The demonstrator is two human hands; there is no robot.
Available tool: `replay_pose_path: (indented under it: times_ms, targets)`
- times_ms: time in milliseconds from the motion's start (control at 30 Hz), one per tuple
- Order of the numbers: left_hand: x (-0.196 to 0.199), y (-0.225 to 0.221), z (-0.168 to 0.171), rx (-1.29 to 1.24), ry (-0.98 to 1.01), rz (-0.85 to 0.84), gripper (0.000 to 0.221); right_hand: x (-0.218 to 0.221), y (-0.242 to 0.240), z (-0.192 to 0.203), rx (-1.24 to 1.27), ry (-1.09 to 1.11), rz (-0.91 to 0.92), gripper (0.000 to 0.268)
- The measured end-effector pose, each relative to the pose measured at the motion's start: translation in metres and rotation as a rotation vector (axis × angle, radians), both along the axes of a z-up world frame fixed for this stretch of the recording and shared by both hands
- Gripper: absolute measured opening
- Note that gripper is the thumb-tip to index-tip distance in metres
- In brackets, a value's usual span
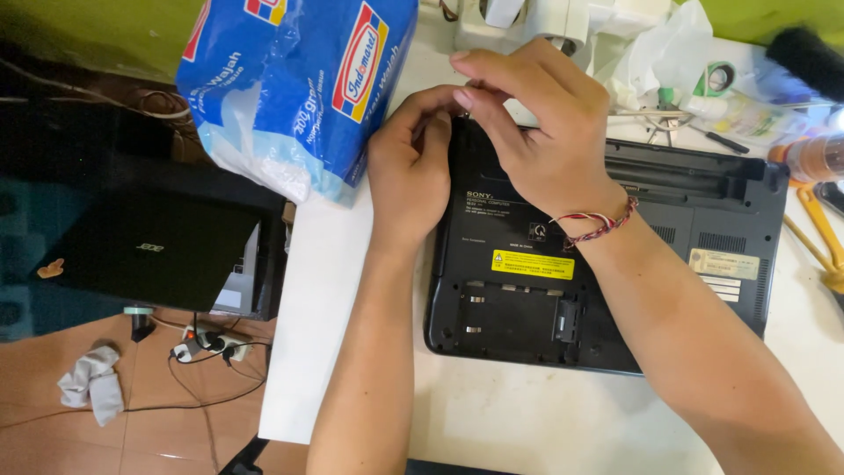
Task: Unscrewing the back panel and removing components from a laptop
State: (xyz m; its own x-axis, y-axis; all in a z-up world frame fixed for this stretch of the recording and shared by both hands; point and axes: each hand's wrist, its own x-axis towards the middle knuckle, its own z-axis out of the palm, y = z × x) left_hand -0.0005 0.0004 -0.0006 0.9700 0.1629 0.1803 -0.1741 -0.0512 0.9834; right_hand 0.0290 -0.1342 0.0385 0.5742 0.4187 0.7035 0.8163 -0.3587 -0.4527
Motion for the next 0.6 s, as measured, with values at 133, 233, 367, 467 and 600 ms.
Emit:
replay_pose_path:
  times_ms: [133, 233, 367, 467, 600]
  targets:
    - [0.0002, 0.0001, 0.0017, 0.017, -0.009, 0.005, 0.023, -0.0018, 0.0017, 0.0025, -0.016, 0.006, 0.036, 0.020]
    - [-0.0010, 0.0003, -0.0002, 0.017, 0.002, 0.003, 0.025, -0.0011, 0.0018, -0.0017, -0.005, 0.032, 0.063, 0.024]
    - [0.0004, -0.0001, 0.0035, 0.001, 0.015, 0.007, 0.025, 0.0023, 0.0020, -0.0024, 0.056, -0.001, -0.012, 0.013]
    - [0.0000, -0.0008, 0.0006, -0.008, 0.027, 0.013, 0.025, -0.0022, 0.0014, -0.0002, 0.047, 0.041, 0.020, 0.020]
    - [0.0006, 0.0000, -0.0006, 0.022, -0.010, 0.012, 0.024, -0.0016, 0.0033, 0.0023, 0.023, 0.018, 0.012, 0.012]
